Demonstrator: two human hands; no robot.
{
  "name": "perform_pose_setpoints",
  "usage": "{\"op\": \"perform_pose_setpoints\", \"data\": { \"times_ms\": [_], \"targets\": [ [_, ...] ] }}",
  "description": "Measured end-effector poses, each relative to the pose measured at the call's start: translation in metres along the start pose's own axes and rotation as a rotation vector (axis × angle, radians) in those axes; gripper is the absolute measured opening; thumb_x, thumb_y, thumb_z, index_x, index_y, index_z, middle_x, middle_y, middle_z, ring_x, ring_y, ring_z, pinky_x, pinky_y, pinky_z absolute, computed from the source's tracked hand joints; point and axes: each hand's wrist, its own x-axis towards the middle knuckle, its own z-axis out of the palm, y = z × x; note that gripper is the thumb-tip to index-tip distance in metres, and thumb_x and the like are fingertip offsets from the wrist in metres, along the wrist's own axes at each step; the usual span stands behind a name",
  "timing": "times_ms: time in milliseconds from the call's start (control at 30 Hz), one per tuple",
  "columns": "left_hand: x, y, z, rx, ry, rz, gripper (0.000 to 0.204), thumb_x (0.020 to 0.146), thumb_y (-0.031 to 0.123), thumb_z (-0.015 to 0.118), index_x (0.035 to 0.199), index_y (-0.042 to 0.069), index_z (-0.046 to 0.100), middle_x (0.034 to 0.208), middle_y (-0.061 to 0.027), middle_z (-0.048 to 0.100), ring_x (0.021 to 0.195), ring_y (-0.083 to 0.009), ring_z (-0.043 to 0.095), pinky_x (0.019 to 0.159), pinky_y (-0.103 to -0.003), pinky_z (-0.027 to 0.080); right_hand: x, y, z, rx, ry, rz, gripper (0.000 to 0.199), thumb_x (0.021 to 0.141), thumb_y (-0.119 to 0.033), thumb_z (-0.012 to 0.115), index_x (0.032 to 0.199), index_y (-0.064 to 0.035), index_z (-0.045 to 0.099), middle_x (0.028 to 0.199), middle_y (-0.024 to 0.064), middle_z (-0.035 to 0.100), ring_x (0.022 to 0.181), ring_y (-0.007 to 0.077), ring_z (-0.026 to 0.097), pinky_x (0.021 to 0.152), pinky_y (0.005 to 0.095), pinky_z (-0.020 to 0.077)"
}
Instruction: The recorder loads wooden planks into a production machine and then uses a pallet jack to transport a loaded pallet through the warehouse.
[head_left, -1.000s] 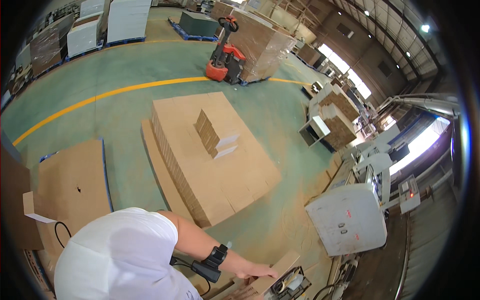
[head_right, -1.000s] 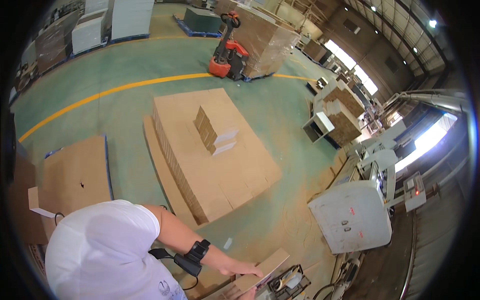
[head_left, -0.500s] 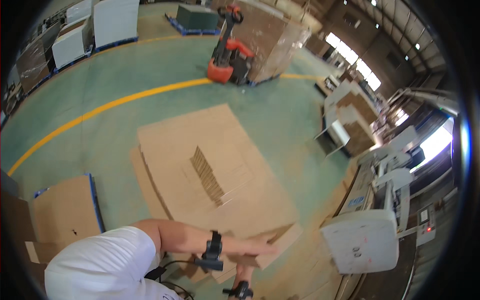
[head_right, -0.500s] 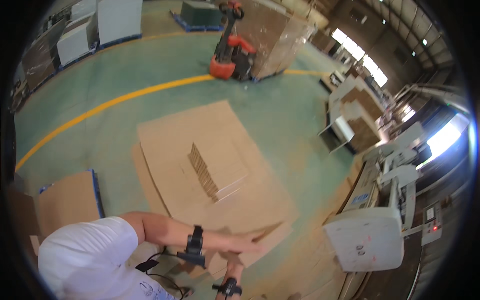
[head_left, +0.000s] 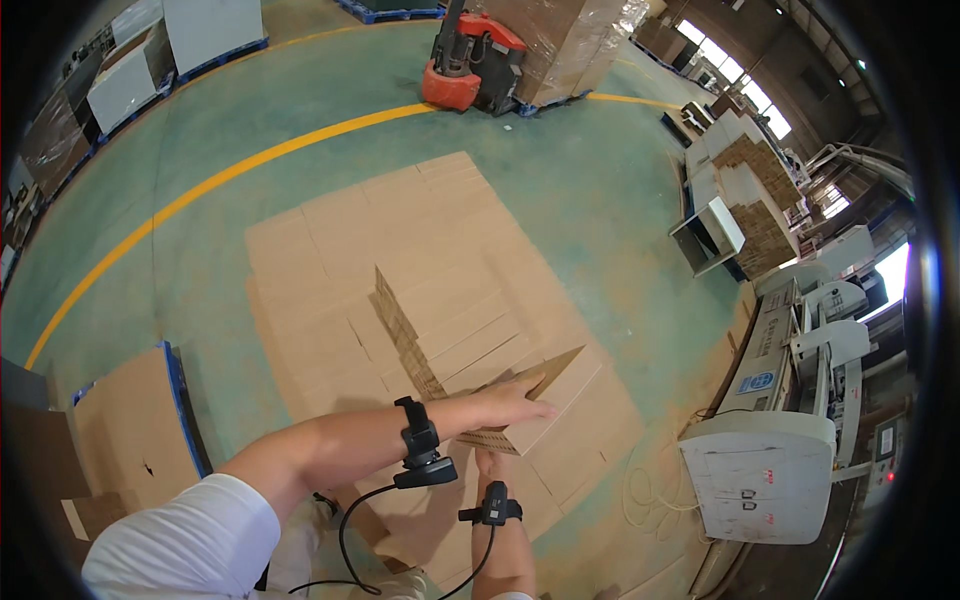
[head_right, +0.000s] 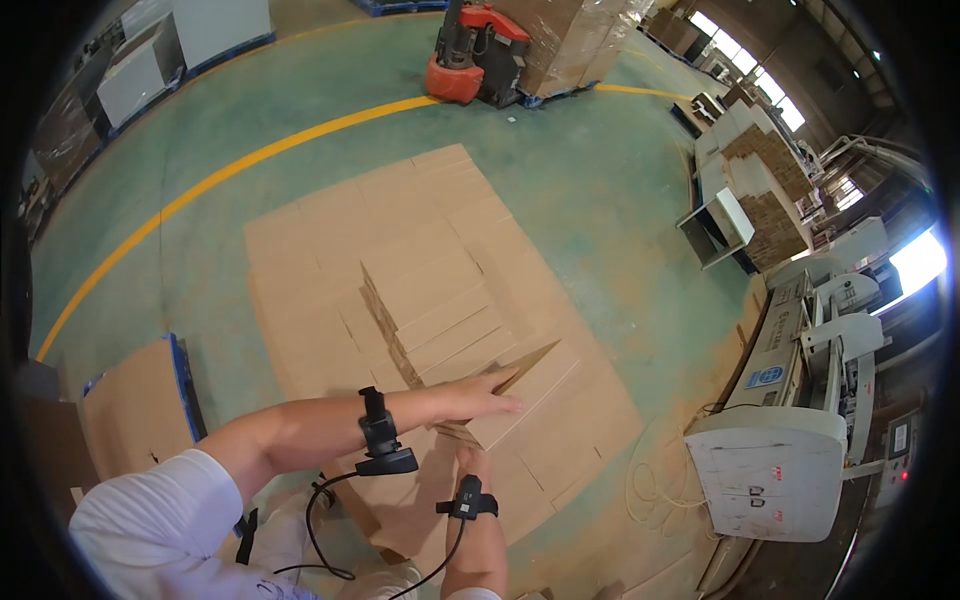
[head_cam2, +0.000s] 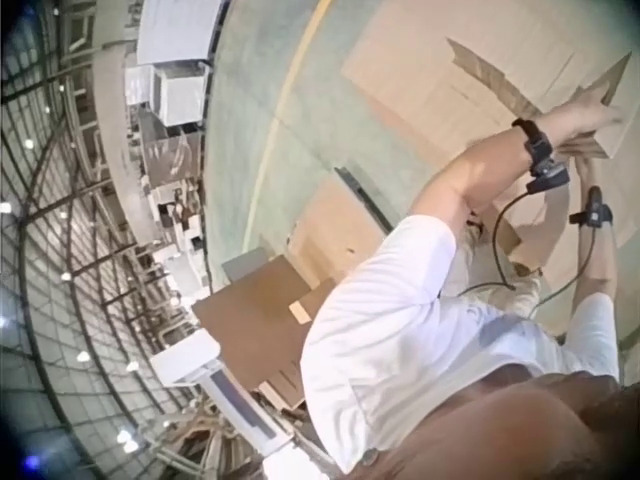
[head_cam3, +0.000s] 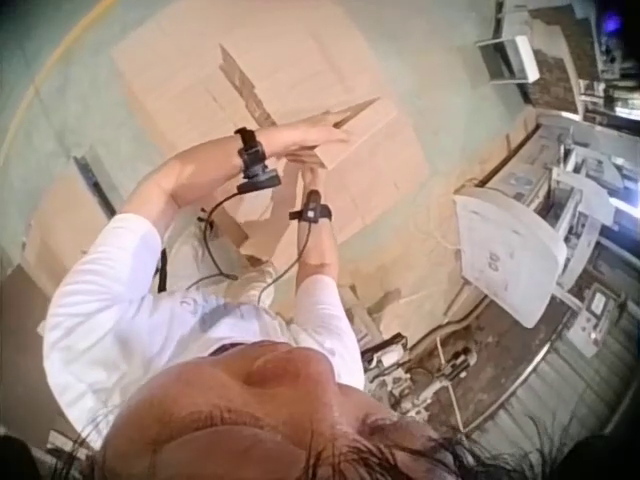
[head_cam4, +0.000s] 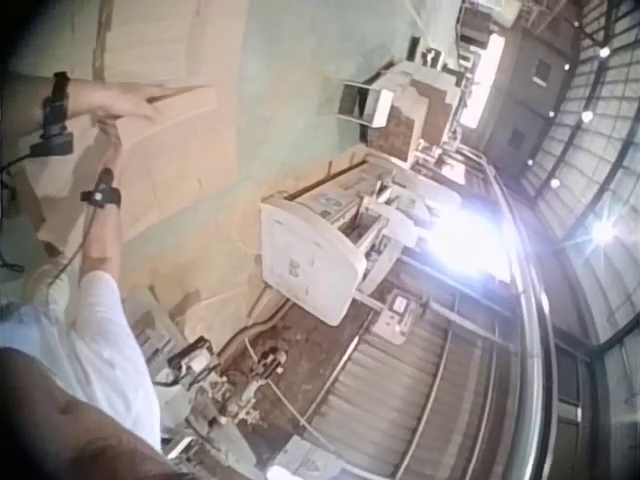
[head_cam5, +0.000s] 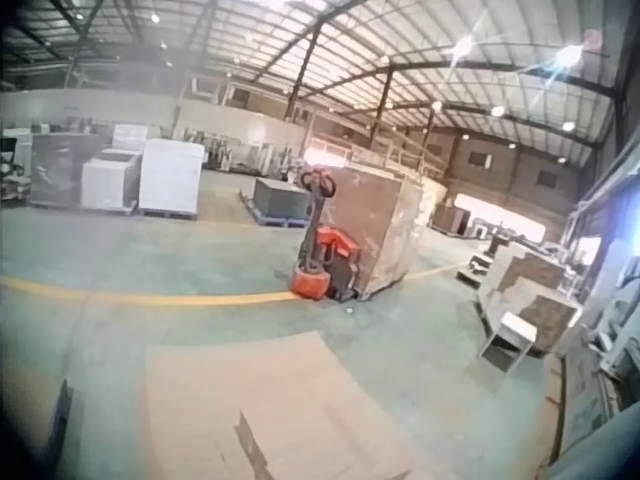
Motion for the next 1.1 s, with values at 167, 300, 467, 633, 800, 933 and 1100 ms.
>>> {"op": "perform_pose_setpoints", "data": {
  "times_ms": [167, 300, 467, 633, 800, 933, 1100],
  "targets": [
    [0.070, -0.033, 0.002, 0.059, -0.101, 0.080, 0.086, 0.076, 0.046, 0.060, 0.139, 0.001, 0.024, 0.137, -0.0224, 0.036, 0.125, -0.0318, 0.038, 0.101, -0.032, 0.031, 0.044, 0.017, -0.089, 0.061, 0.149, -0.045, 0.043, 0.091, -0.029, 0.051, 0.126, -0.0072, 0.042, 0.117, 0.0054, 0.052, 0.106, 0.0183, 0.052, 0.091, 0.0327, 0.0431],
    [0.084, -0.056, -0.045, 0.156, 0.030, 0.046, 0.083, 0.076, 0.042, 0.062, 0.139, 0.001, 0.026, 0.136, -0.0220, 0.037, 0.124, -0.0306, 0.038, 0.101, -0.031, 0.031, 0.079, 0.000, 0.017, 0.096, 0.083, -0.006, 0.036, 0.090, -0.027, 0.053, 0.120, -0.0081, 0.046, 0.117, 0.0069, 0.051, 0.106, 0.0167, 0.051, 0.091, 0.0341, 0.0431],
    [0.085, -0.038, -0.053, -0.315, -0.171, 0.047, 0.085, 0.078, 0.037, 0.062, 0.142, 0.002, 0.017, 0.138, -0.0175, 0.035, 0.125, -0.0222, 0.036, 0.101, -0.031, 0.031, 0.071, -0.078, 0.088, -0.020, 0.184, 0.015, 0.055, 0.089, -0.044, 0.050, 0.128, -0.0071, 0.039, 0.123, 0.0103, 0.047, 0.113, 0.0219, 0.047, 0.096, 0.0362, 0.0393],
    [0.083, -0.035, -0.038, -0.536, -0.216, -0.006, 0.086, 0.080, 0.041, 0.059, 0.142, 0.001, 0.014, 0.141, -0.0195, 0.028, 0.130, -0.0235, 0.028, 0.104, -0.033, 0.027, 0.032, -0.131, 0.146, 0.080, 0.200, -0.031, 0.066, 0.089, -0.053, 0.044, 0.134, -0.0067, 0.032, 0.132, 0.0120, 0.040, 0.121, 0.0255, 0.042, 0.099, 0.0381, 0.0369],
    [0.071, -0.012, -0.008, 0.047, 0.066, -0.001, 0.089, 0.081, 0.055, 0.049, 0.142, 0.003, 0.012, 0.144, -0.0235, 0.019, 0.135, -0.0330, 0.016, 0.108, -0.037, 0.018, 0.006, -0.146, 0.142, -0.076, 0.212, -0.068, 0.069, 0.089, -0.056, 0.041, 0.135, -0.0063, 0.031, 0.135, 0.0131, 0.038, 0.122, 0.0265, 0.041, 0.101, 0.0391, 0.0355],
    [0.058, -0.027, 0.043, 0.119, 0.051, 0.056, 0.089, 0.081, 0.060, 0.045, 0.143, 0.007, 0.012, 0.145, -0.0231, 0.014, 0.135, -0.0371, 0.013, 0.109, -0.041, 0.015, -0.025, -0.133, 0.104, 0.034, 0.185, -0.144, 0.066, 0.088, -0.055, 0.043, 0.134, -0.0082, 0.033, 0.133, 0.0132, 0.040, 0.120, 0.0271, 0.043, 0.097, 0.0417, 0.0381],
    [0.091, -0.163, 0.085, 0.066, 0.172, -0.099, 0.091, 0.080, 0.066, 0.042, 0.144, 0.009, 0.013, 0.145, -0.0235, 0.012, 0.135, -0.0389, 0.007, 0.108, -0.047, 0.011, -0.003, -0.050, 0.012, -0.027, 0.264, 0.023, 0.066, 0.087, -0.056, 0.042, 0.134, -0.0103, 0.034, 0.132, 0.0108, 0.042, 0.119, 0.0267, 0.043, 0.096, 0.0404, 0.0388]
  ]
}}
